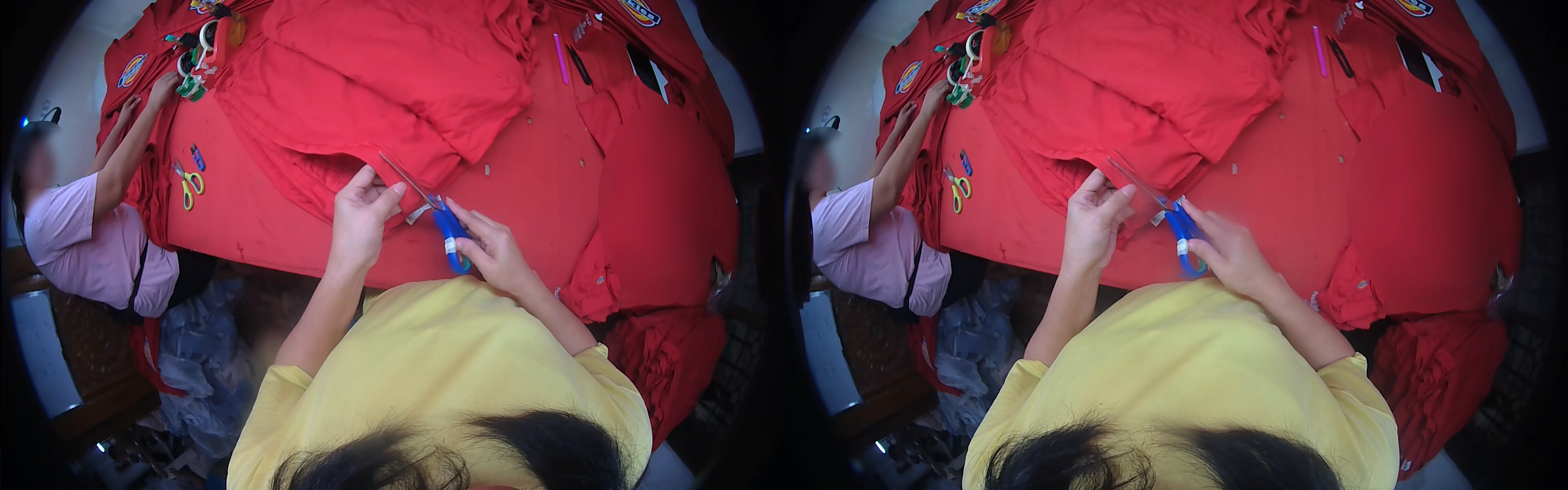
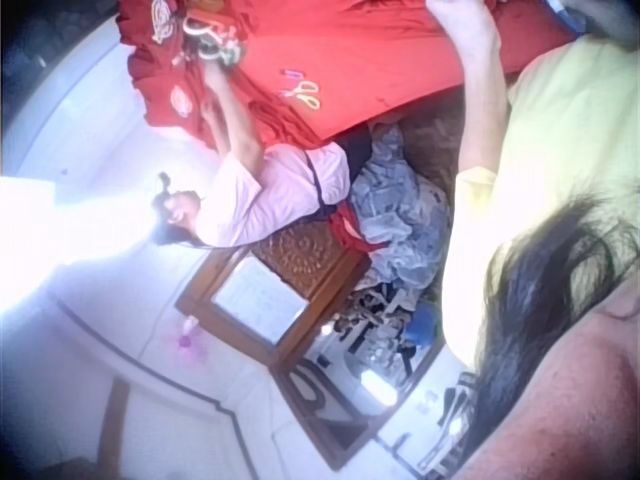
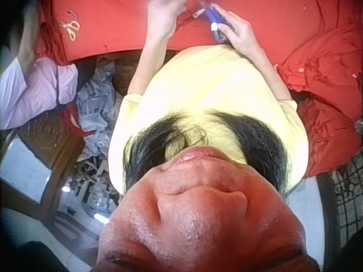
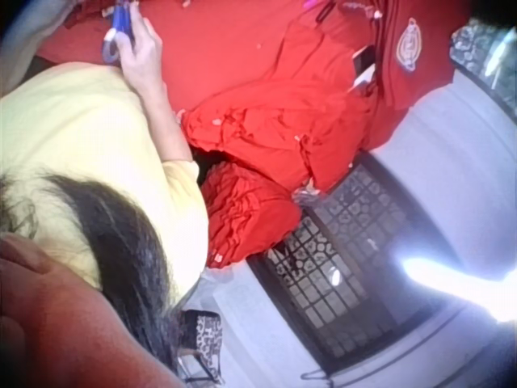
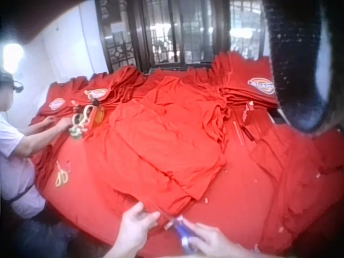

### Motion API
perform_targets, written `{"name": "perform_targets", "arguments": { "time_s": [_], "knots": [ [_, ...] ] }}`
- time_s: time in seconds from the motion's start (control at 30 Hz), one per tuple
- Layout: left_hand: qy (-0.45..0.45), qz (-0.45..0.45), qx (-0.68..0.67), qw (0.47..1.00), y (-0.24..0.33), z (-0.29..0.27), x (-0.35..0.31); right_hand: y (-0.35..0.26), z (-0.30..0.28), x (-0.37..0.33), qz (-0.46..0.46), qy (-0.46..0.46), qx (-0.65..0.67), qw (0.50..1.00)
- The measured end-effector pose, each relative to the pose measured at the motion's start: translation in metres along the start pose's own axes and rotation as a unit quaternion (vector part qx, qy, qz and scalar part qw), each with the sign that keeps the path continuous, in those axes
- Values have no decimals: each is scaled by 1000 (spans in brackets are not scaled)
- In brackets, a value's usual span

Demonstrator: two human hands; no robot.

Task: The person trims white identification tags from red garments using scissors and removes the cut pieces by hand.

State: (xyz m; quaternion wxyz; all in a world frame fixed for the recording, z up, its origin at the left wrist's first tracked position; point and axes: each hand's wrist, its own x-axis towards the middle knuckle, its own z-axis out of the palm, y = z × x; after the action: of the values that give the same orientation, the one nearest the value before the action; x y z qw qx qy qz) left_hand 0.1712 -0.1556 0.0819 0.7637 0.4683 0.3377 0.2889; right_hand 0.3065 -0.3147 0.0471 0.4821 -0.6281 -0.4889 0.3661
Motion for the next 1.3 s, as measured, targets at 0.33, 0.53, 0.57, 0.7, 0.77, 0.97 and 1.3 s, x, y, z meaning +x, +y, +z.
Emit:
{"name": "perform_targets", "arguments": {
  "time_s": [0.33, 0.53, 0.57, 0.7, 0.77, 0.97, 1.3],
  "knots": [
    [29, 7, -88, 996, 0, -9, 3, 4, 1, 3, -9, -5, -6, 1000],
    [54, 16, -133, 989, -5, -15, 10, -7, 1, 12, -30, 4, -92, 995],
    [48, 17, -146, 988, -8, -18, 12, -8, 1, 11, -20, 4, -98, 995],
    [41, -12, -176, 983, -14, -22, 14, -6, 5, 14, -45, 10, -114, 992],
    [53, -29, -189, 980, -11, -18, 12, -7, 7, 20, -65, 7, -117, 991],
    [28, -59, -142, 988, -29, -15, 22, 9, -2, 14, 2, -26, -60, 998],
    [42, -59, -116, 991, -38, -22, 18, 6, -8, 16, 78, -79, 28, 993]
  ]
}}
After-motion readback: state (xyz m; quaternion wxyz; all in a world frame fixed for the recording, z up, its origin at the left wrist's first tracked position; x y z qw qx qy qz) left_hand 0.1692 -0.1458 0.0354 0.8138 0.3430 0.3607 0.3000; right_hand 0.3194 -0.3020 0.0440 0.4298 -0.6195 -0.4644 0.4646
